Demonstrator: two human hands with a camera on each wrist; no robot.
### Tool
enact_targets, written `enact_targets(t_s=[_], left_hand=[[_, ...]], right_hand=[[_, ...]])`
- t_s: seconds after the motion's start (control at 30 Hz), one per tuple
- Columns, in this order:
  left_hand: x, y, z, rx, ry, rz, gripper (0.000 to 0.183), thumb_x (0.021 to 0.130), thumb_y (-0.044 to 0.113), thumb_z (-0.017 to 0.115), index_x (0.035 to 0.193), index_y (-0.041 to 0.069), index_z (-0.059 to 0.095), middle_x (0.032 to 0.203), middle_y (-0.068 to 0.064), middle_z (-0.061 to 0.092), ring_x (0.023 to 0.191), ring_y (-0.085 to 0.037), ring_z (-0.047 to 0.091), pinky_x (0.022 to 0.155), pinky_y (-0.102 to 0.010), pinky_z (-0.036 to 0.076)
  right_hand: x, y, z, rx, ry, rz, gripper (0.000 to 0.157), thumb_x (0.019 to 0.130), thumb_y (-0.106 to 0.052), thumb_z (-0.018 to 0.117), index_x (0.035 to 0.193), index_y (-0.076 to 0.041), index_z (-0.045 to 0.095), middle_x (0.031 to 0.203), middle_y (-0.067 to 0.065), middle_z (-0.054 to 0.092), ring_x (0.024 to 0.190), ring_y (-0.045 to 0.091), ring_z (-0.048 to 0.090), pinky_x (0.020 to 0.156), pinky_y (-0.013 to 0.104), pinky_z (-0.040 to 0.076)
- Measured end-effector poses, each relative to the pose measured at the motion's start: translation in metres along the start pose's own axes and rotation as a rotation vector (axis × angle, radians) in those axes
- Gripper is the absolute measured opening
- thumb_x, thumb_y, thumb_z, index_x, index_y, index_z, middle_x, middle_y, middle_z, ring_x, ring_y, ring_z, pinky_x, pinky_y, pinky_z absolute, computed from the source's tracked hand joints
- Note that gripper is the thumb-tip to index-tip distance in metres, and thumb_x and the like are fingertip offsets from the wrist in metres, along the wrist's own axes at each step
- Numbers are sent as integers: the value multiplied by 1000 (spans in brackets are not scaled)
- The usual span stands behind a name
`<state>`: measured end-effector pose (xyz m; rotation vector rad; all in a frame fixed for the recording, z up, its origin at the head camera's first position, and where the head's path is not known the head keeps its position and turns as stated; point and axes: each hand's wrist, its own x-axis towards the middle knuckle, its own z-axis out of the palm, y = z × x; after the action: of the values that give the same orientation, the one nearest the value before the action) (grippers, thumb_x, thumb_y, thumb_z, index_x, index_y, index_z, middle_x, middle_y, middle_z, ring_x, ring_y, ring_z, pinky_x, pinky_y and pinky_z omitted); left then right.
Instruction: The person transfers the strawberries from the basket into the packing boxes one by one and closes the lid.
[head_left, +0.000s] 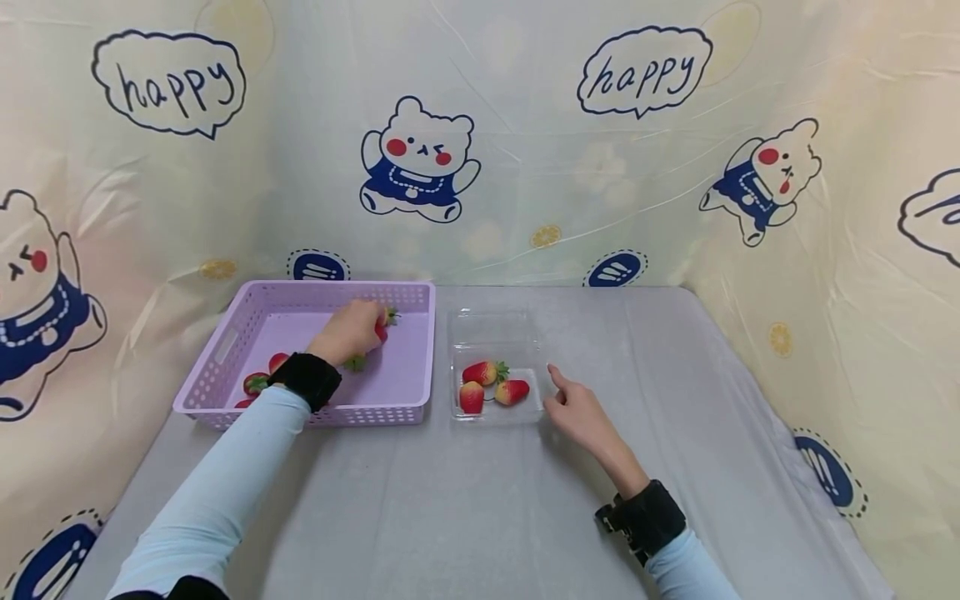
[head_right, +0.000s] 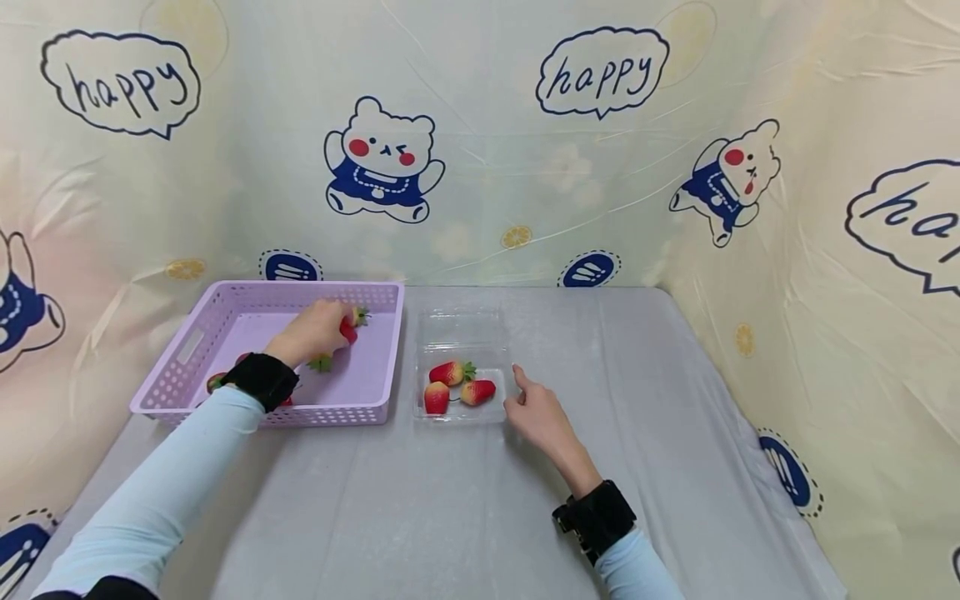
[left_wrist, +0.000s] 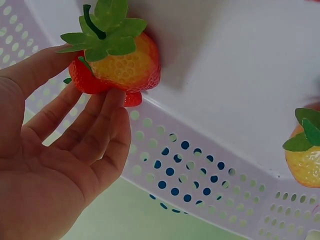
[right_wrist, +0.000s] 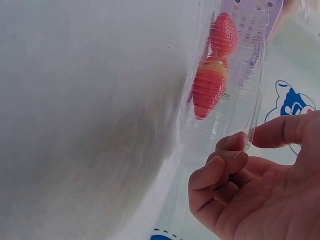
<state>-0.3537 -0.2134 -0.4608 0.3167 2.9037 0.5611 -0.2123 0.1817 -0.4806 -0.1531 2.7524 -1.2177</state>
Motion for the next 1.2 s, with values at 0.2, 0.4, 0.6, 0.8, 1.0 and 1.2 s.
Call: enact_targets(t_s=[0.2, 0.4, 0.6, 0.8, 1.0, 1.2], left_hand=[[-1, 1, 0, -9, -12, -7, 17, 94, 0, 74, 109, 0, 67, 105, -18, 63, 94, -36, 60, 80, -43, 54], [-3, 1, -3, -21, -5, 15, 17, 94, 0, 73, 108, 0, 66, 105, -18, 63, 94, -36, 60, 81, -44, 54], [-8, 5, -7, -24, -4, 24, 16, 95, 2, 73, 110, -1, 67, 105, -18, 64, 91, -35, 61, 79, -43, 54], [-11, 8, -9, -31, 8, 21, 21, 95, 5, 75, 114, -1, 69, 107, -18, 66, 90, -34, 62, 79, -43, 57], [-11, 5, -11, -33, 11, 24, 25, 95, 8, 76, 117, -1, 69, 107, -18, 67, 90, -34, 63, 80, -44, 59], [-11, 7, -12, -26, 11, 35, 32, 95, 7, 76, 124, -3, 67, 111, -20, 67, 94, -36, 62, 84, -48, 59]], right_hand=[[0, -1, -1, -2, -2, -2, 61, 99, -10, 54, 158, 2, 42, 62, -2, 38, 53, 14, 33, 53, 27, 30], [0, -1, -2, 0, -1, 9, 62, 99, -10, 54, 158, 1, 42, 64, -1, 39, 54, 15, 34, 54, 28, 31], [0, -1, -1, -9, -3, 12, 62, 98, -10, 54, 158, 2, 42, 64, -1, 39, 55, 15, 35, 54, 28, 31], [0, -1, -1, -4, -1, 3, 62, 98, -9, 54, 158, 1, 42, 64, -2, 38, 54, 14, 33, 54, 28, 31], [1, -2, 0, -1, -5, 5, 62, 99, -9, 54, 159, 1, 41, 63, -2, 38, 54, 14, 33, 54, 28, 31], [1, -1, 0, 3, -6, 10, 61, 100, -9, 54, 159, 1, 42, 63, -1, 38, 54, 15, 34, 54, 28, 31]])
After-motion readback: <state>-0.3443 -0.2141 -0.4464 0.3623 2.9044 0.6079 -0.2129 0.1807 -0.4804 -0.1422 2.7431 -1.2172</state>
